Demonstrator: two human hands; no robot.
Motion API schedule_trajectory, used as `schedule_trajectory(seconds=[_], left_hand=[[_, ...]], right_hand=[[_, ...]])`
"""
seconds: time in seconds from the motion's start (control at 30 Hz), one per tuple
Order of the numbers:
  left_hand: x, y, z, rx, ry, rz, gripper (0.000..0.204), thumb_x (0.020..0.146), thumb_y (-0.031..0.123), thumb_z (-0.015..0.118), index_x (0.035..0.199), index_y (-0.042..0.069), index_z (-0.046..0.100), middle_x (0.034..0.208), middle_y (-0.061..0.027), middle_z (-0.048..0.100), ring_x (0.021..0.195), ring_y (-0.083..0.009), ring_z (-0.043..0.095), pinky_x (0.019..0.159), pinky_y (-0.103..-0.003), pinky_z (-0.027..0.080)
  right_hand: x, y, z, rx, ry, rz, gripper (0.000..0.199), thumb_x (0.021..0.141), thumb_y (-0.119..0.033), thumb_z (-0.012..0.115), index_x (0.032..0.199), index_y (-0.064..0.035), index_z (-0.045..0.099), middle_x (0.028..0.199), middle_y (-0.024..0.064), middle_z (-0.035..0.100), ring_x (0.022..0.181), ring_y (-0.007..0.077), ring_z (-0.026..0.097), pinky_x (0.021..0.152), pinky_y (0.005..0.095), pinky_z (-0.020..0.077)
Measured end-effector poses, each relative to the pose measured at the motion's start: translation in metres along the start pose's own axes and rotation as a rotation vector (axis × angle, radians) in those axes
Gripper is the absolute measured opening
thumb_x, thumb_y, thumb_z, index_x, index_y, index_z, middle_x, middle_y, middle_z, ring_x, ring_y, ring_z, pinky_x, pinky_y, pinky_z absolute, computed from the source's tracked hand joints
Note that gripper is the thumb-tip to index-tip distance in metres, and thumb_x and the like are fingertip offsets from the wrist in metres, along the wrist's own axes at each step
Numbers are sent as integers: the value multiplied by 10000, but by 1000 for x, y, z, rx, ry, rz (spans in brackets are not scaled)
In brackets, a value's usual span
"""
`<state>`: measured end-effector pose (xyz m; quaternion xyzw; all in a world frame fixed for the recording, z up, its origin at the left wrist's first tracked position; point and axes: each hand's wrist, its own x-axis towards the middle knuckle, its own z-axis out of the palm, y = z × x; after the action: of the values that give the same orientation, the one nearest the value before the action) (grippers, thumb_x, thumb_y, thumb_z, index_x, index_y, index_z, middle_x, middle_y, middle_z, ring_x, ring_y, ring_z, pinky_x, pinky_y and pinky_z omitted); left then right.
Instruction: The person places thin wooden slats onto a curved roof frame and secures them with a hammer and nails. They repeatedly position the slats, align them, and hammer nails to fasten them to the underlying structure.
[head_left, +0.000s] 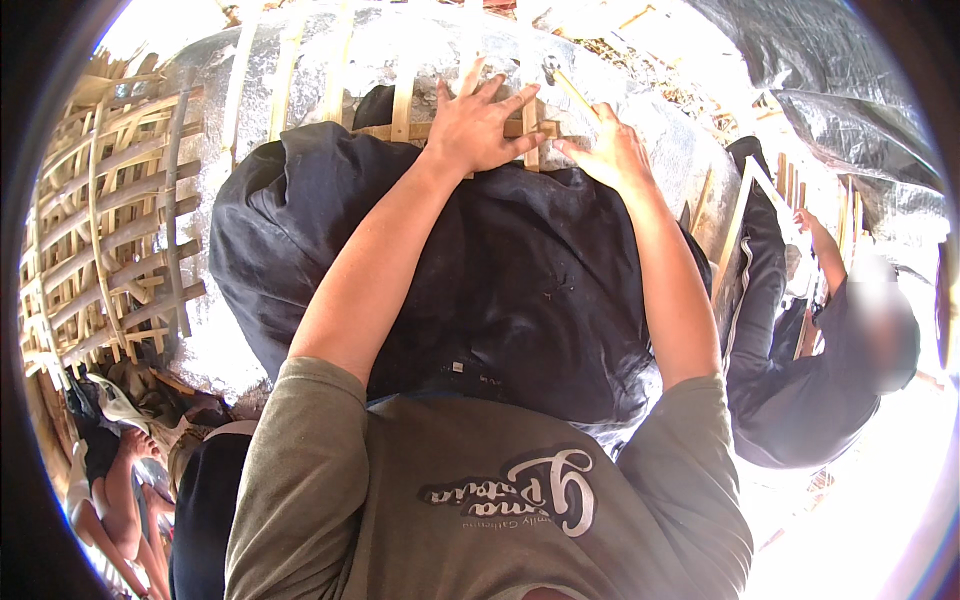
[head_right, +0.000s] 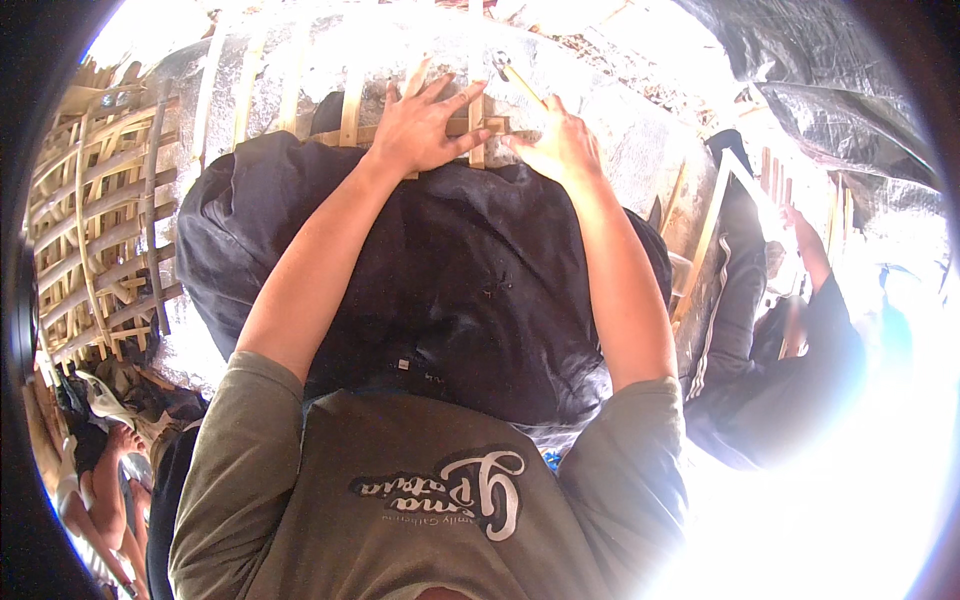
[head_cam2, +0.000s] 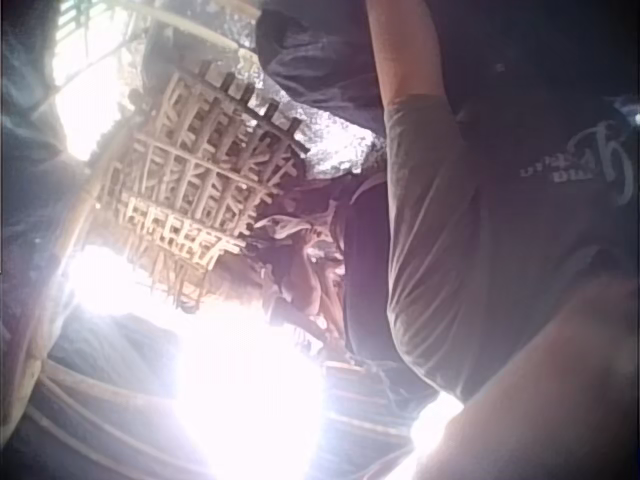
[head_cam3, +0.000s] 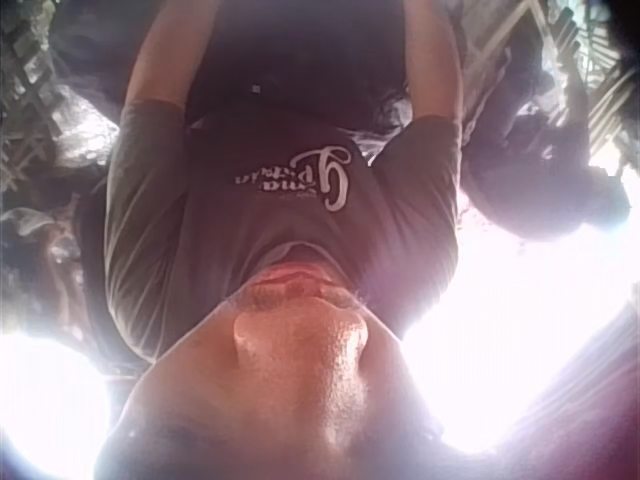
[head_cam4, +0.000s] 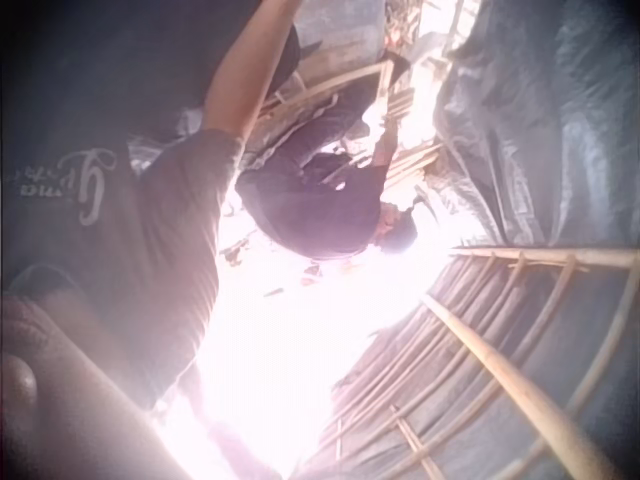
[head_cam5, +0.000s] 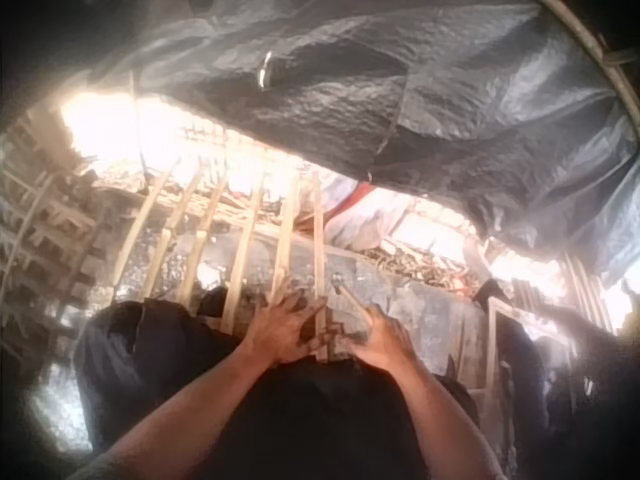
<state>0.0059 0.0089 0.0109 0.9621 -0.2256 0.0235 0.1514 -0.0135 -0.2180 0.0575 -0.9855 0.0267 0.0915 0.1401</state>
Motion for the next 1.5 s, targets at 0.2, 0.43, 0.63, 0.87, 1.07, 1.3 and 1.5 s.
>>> schedule_trajectory(seconds=[0.2, 0.43, 0.63, 0.87, 1.07, 1.3, 1.5], left_hand=[[0, -1, 2, -1, 8, 6, 792, 890, 833, 406, 1555, 402, 381, 1557, -155, 455, 1545, -344, 219, 1156, -743, 216], [3, -5, 3, -4, 44, -3, 781, 891, 834, 398, 1548, 411, 391, 1553, -158, 461, 1448, -376, 416, 1144, -749, 230], [7, -7, 4, -7, 67, -38, 759, 898, 820, 409, 1533, 404, 423, 1549, -158, 466, 1403, -385, 474, 1129, -757, 247], [7, -8, 3, -20, 83, -46, 747, 896, 802, 450, 1523, 397, 443, 1548, -151, 468, 1517, -376, 278, 1120, -771, 249], [10, -10, 9, -34, 77, -57, 782, 868, 834, 453, 1523, 406, 441, 1566, -143, 447, 1535, -368, 236, 1126, -784, 217], [10, -9, 5, 0, 53, -66, 849, 812, 896, 449, 1519, 425, 440, 1581, -124, 430, 1560, -350, 149, 1126, -800, 181], [12, -4, 1, -9, -29, -106, 884, 789, 915, 451, 1525, 425, 430, 1589, -113, 422, 1561, -346, 146, 1136, -790, 181]], right_hand=[[4, 7, 10, -22, 73, -49, 853, 725, -614, 841, 1290, -44, 551, 1014, 240, 736, 1013, 409, 717, 877, 491, 561], [13, 10, 19, -100, 263, -111, 801, 703, -704, 806, 1186, -104, 584, 842, 183, 744, 860, 370, 749, 762, 491, 581], [18, 4, 19, -119, 282, -107, 779, 714, -708, 797, 1169, -111, 592, 811, 172, 740, 807, 365, 751, 724, 480, 586], [21, 4, 18, -26, 262, -111, 766, 720, -693, 805, 1161, -104, 593, 715, 158, 715, 727, 345, 748, 673, 467, 587], [26, 13, 26, -78, 347, -159, 760, 721, -693, 801, 1144, -98, 595, 689, 155, 705, 711, 354, 744, 658, 468, 587], [26, 8, 24, -46, 289, -146, 759, 725, -676, 806, 1151, -83, 595, 753, 180, 725, 752, 372, 744, 674, 469, 583], [15, -3, 11, 63, 205, -181, 674, 777, -601, 809, 1140, -69, 610, 845, 214, 732, 795, 360, 743, 695, 459, 577]])
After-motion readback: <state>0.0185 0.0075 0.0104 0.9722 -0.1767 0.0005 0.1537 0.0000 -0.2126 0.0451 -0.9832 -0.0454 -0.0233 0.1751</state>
